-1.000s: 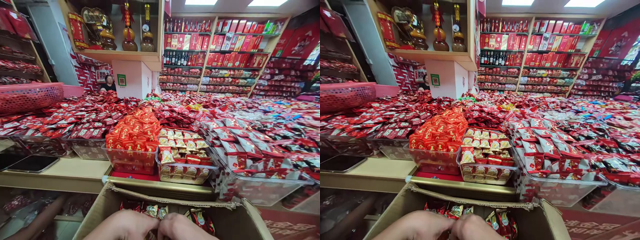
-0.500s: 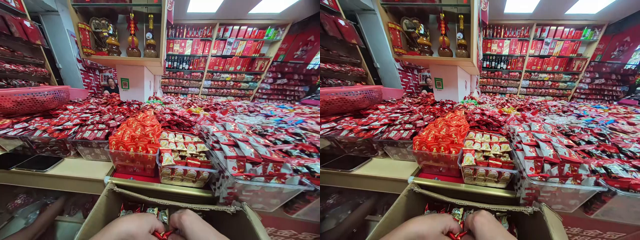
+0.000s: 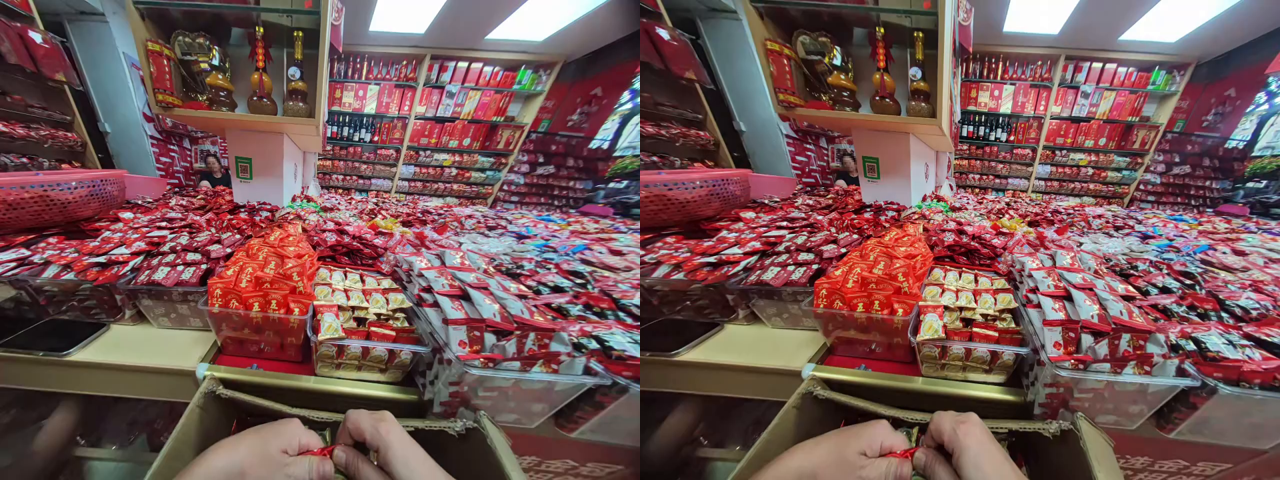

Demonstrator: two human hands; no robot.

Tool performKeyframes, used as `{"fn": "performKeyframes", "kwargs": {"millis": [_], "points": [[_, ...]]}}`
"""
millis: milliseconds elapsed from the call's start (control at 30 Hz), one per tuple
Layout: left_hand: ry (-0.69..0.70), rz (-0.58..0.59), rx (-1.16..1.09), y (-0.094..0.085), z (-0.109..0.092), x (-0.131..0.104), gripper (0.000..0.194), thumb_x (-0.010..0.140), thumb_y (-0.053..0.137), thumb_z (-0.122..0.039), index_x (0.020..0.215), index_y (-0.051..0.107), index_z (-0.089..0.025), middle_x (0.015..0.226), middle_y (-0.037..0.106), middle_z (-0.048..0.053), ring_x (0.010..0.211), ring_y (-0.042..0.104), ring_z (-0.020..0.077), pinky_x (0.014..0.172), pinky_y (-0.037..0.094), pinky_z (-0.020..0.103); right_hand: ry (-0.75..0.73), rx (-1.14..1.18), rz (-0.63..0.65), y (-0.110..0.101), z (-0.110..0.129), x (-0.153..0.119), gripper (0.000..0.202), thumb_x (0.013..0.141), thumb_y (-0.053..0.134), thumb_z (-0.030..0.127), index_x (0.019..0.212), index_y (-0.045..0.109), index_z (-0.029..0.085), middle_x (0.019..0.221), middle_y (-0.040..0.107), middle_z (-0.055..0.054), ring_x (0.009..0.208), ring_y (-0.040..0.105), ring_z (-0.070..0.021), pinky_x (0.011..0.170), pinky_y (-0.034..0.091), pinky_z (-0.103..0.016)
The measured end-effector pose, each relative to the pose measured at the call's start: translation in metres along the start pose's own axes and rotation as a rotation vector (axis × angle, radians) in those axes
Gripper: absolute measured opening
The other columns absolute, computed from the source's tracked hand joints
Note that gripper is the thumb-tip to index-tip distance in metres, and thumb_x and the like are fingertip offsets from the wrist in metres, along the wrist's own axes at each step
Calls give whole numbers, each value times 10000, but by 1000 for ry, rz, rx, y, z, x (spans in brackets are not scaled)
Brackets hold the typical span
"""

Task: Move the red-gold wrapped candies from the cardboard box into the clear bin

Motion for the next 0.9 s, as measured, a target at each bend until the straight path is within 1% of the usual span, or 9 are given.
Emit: {"fn": "performKeyframes", "kwargs": {"millis": [100,267,367,467,600,667,733,800,900], "points": [[-6,-71,-219,-2,-6,0,523,713,366,-667,582,421,-164,524,367,-48,468,305,71,404,222,162,-58,67,-108,-6,2,2,176,784,456,282,664,503,162,651,571,-17,579,470,-96,517,342,-187],[-23,-165,-422,1,-9,2,490,772,388,-589,790,568,-133,672,576,26,557,474,103,497,317,179,-25,194,-222,-13,7,3,202,784,485,325,675,502,157,644,549,-20,577,453,-103,533,368,-206],[24,-144,-491,0,-11,0,476,800,382,-552,812,602,-130,721,604,37,549,497,92,501,307,177,-76,234,-189,-16,10,3,113,704,587,243,710,517,155,696,547,-24,608,471,-111,551,389,-212],[15,-111,-675,-3,-13,-1,575,819,282,-577,852,635,-125,747,601,51,537,496,85,469,295,171,-237,186,-210,-19,14,2,91,670,556,85,713,525,158,747,571,-40,680,522,-119,603,418,-214],[31,-213,-836,-4,-17,0,364,737,582,-430,967,629,-152,769,629,40,617,543,102,532,383,171,-401,119,-332,-20,17,0,207,664,463,-1,730,546,177,824,575,-44,774,556,-118,672,440,-214],[58,-329,-866,-2,-20,1,374,663,692,-319,998,613,-172,899,641,52,754,575,139,687,435,221,-348,158,-411,-21,17,-2,231,719,444,32,835,558,197,925,566,-55,862,546,-130,736,441,-240],[69,-458,-869,3,-22,2,386,654,703,-285,1011,597,-185,1008,622,63,843,579,173,774,443,279,-195,336,-479,-22,16,-5,233,806,412,119,980,525,224,984,564,-58,899,540,-134,770,445,-268],[85,-555,-821,7,-26,3,370,661,698,-262,1005,586,-191,1000,621,52,835,584,170,761,460,280,-37,594,-494,-22,15,-6,243,843,419,242,1080,468,240,973,576,-53,830,560,-131,720,469,-275],[121,-633,-727,12,-30,6,357,649,705,-223,980,578,-183,877,625,16,763,577,127,685,470,214,82,805,-406,-22,15,-6,275,768,551,344,999,516,197,817,597,-30,699,561,-122,635,470,-261]]}}
Point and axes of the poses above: each hand's wrist, its own x-axis towards the middle knuckle, its own y-axis out of the palm, z = x × y, the point moved 1 cm from there along x, towards the middle knuckle
